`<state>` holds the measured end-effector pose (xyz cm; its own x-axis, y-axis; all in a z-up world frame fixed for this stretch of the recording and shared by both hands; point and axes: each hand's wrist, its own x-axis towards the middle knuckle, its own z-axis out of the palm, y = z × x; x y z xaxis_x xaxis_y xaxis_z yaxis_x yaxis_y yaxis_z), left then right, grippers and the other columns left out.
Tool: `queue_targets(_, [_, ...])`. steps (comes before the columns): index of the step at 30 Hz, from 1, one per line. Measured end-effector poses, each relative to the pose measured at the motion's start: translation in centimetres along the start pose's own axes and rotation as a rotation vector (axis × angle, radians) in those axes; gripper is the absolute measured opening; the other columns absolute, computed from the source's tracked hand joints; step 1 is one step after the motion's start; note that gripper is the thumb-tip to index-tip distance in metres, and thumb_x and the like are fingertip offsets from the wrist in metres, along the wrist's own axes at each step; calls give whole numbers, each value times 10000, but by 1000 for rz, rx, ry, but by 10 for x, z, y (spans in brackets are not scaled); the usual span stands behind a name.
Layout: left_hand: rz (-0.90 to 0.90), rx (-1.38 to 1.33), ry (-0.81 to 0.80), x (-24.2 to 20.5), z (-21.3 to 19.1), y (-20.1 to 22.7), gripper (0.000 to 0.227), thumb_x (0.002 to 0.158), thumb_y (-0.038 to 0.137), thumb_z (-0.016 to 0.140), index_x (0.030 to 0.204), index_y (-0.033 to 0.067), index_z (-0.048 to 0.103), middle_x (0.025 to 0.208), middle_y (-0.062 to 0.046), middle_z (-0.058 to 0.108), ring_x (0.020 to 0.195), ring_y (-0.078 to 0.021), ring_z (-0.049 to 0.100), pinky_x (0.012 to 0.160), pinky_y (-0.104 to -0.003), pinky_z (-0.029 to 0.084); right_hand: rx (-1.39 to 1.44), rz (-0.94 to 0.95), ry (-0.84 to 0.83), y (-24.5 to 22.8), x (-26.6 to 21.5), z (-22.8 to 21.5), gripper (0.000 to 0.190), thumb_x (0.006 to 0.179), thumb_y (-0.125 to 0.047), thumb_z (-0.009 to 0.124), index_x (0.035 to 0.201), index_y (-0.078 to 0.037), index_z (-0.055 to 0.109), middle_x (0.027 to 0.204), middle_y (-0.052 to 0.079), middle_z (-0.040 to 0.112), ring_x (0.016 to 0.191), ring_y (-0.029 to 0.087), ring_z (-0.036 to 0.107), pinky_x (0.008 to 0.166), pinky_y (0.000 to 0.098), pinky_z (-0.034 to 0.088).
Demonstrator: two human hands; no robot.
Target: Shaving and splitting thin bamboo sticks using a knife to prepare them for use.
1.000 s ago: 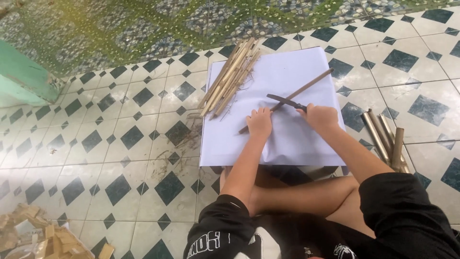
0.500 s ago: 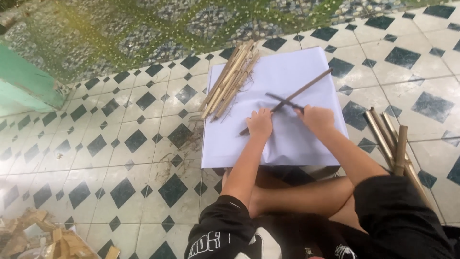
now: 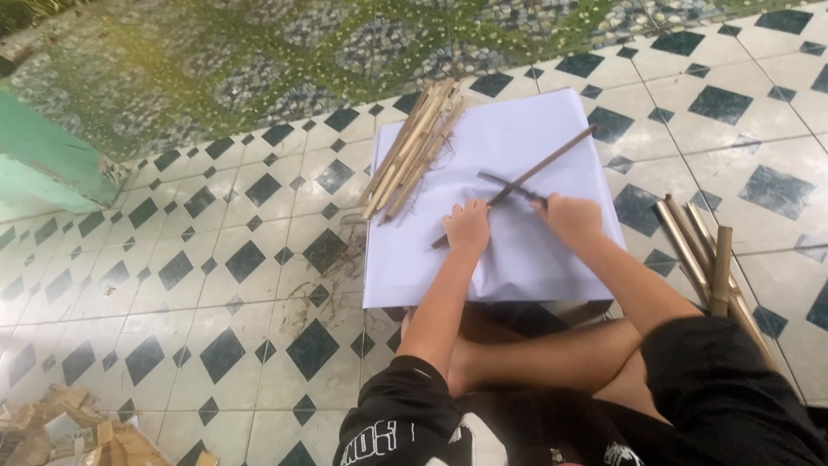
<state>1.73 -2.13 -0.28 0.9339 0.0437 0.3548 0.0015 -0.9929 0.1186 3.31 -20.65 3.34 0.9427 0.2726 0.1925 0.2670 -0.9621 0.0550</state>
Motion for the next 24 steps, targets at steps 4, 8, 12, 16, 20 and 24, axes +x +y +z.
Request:
queue_targets(4, [2, -1, -4, -1, -3, 1, 256, 923, 343, 343, 881, 164, 521, 775, 2, 509, 788, -201, 533, 690, -396, 446, -2, 64, -26, 15, 13, 22, 463, 972, -397, 283, 757, -78, 540, 561, 78, 582, 520, 224, 633, 450, 340, 490])
queue_targets(8, [3, -14, -19, -4, -6, 2, 270, 928, 322, 343, 884, 151, 547, 782, -2, 528, 788, -200, 540, 694, -391, 446, -44, -31, -82, 13, 2, -1, 451, 968, -384, 262, 773, -89, 541, 596, 79, 608, 571, 216, 653, 496, 320, 510])
queue_targets(12, [-4, -5, -10, -3, -5, 0, 255, 927, 326, 338, 881, 159, 526, 786, 0, 516, 794, -201, 536, 695, -391, 442, -18, 60, 20, 17, 5, 17, 447, 956, -410, 330, 758, -81, 559, 585, 86, 594, 566, 245, 647, 491, 366, 504])
queue_targets(16, [0, 1, -11, -1, -3, -1, 256, 922, 332, 338, 864, 163, 521, 771, 4, 506, 785, -198, 528, 679, -388, 441, -54, 56, 98, 24, 5, 11, 401, 938, -388, 376, 747, -93, 568, 601, 77, 611, 604, 238, 657, 542, 378, 509])
queue_targets(20, [16, 23, 34, 0, 1, 0, 244, 917, 332, 354, 857, 164, 520, 765, 6, 498, 773, -192, 523, 669, -384, 439, 41, 119, 61, 31, 13, 19, 449, 944, -406, 339, 736, -82, 571, 600, 89, 613, 615, 261, 661, 531, 399, 507])
queue_targets(24, [13, 14, 35, -4, -1, 1, 243, 919, 325, 358, 847, 159, 520, 754, 5, 496, 762, -192, 520, 657, -374, 437, 18, 90, -18, 39, 17, 22, 479, 939, -430, 319, 785, -66, 589, 634, 112, 619, 641, 279, 663, 555, 408, 512])
